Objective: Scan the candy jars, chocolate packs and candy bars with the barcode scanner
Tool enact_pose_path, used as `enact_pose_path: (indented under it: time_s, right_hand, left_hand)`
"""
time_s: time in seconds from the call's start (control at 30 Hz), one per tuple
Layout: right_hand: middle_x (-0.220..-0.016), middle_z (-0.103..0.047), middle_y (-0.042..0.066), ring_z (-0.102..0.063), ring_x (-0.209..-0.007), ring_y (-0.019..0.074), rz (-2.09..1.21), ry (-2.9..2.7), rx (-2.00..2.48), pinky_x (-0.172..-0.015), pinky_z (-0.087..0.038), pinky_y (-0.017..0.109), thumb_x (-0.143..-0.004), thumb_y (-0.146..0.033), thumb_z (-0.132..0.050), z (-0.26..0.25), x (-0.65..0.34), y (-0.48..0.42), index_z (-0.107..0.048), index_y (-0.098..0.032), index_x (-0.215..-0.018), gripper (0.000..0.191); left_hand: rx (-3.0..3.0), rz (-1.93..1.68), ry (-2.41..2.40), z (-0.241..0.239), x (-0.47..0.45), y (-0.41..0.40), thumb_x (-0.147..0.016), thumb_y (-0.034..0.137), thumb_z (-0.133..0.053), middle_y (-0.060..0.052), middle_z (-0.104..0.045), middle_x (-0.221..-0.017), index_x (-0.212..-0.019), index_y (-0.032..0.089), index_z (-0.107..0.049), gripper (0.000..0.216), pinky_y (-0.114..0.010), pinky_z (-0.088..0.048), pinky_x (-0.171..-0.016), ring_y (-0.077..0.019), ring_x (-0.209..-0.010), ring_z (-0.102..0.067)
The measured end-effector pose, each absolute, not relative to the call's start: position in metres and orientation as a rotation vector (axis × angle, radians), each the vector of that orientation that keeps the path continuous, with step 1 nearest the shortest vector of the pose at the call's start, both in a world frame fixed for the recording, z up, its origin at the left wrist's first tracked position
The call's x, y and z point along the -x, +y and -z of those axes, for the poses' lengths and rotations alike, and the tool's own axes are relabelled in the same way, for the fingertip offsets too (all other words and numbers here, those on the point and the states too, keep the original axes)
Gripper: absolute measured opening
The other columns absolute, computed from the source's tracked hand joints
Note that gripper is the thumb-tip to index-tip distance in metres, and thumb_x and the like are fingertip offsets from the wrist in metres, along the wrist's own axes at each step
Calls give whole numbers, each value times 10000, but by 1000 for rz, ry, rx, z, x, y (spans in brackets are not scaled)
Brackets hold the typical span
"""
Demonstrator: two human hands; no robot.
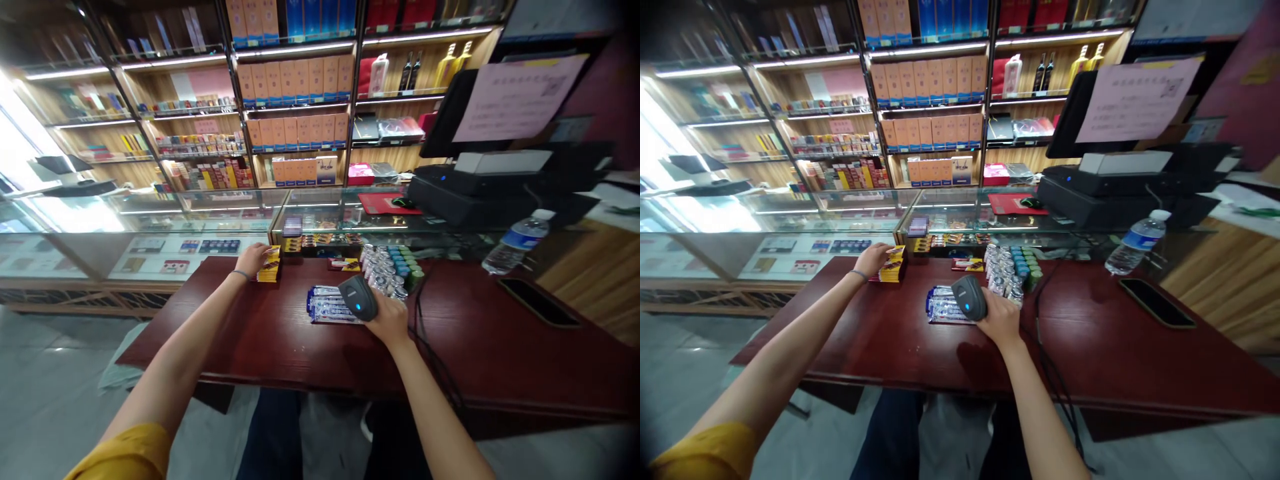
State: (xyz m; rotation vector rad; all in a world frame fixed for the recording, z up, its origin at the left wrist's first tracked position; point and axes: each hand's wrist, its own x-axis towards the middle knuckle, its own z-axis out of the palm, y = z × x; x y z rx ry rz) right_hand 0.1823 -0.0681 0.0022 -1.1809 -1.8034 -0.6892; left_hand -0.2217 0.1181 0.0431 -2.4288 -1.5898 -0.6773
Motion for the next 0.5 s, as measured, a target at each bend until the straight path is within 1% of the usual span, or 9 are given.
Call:
enact_pose_path:
  time_s: [0.07,0.17,0.3,0.4,0.5]
  right_hand:
    - [-707,-713,48,-669,-603,201,700,-1814,1204,-598,-469,285,-813,-272,-562,-4,-193,-73,-639,-133,-1097,326]
    - [-697,-707,50,-667,-603,200,717,-1805,1226,-607,-475,282,-808,-273,-560,-4,-211,-80,-632,-119,-1118,353]
    - [-680,-694,52,-661,-599,209,732,-1788,1291,-602,-473,287,-814,-329,-571,-3,-232,-89,-636,-123,-1135,388]
    - [-672,-686,52,-657,-591,208,733,-1773,1304,-597,-468,286,-818,-326,-575,-4,-243,-94,-642,-122,-1115,366]
    - [-674,-688,50,-658,-592,212,720,-1772,1306,-599,-469,290,-833,-335,-561,-5,-250,-96,-641,-131,-1105,349]
  left_hand:
    - [2472,807,-1471,-46,201,113,-968,259,-478,-117,-688,-1174,-1204,193,-703,332,-369,-529,-967,-237,-1055,-658]
    - [2590,904,-1252,-47,159,107,-958,290,-517,-111,-671,-1189,-1217,196,-688,323,-409,-504,-1033,-246,-1134,-622]
    - [2786,855,-1116,-38,100,107,-936,263,-547,-99,-637,-1269,-1291,215,-645,371,-423,-446,-1116,-241,-1229,-570]
    - [2896,792,-1128,-23,60,114,-902,268,-602,-114,-606,-1320,-1340,204,-615,443,-402,-427,-1133,-245,-1264,-548]
    - [2979,753,-1198,-6,30,123,-848,296,-684,-137,-565,-1391,-1351,198,-613,518,-411,-409,-1144,-270,-1309,-523]
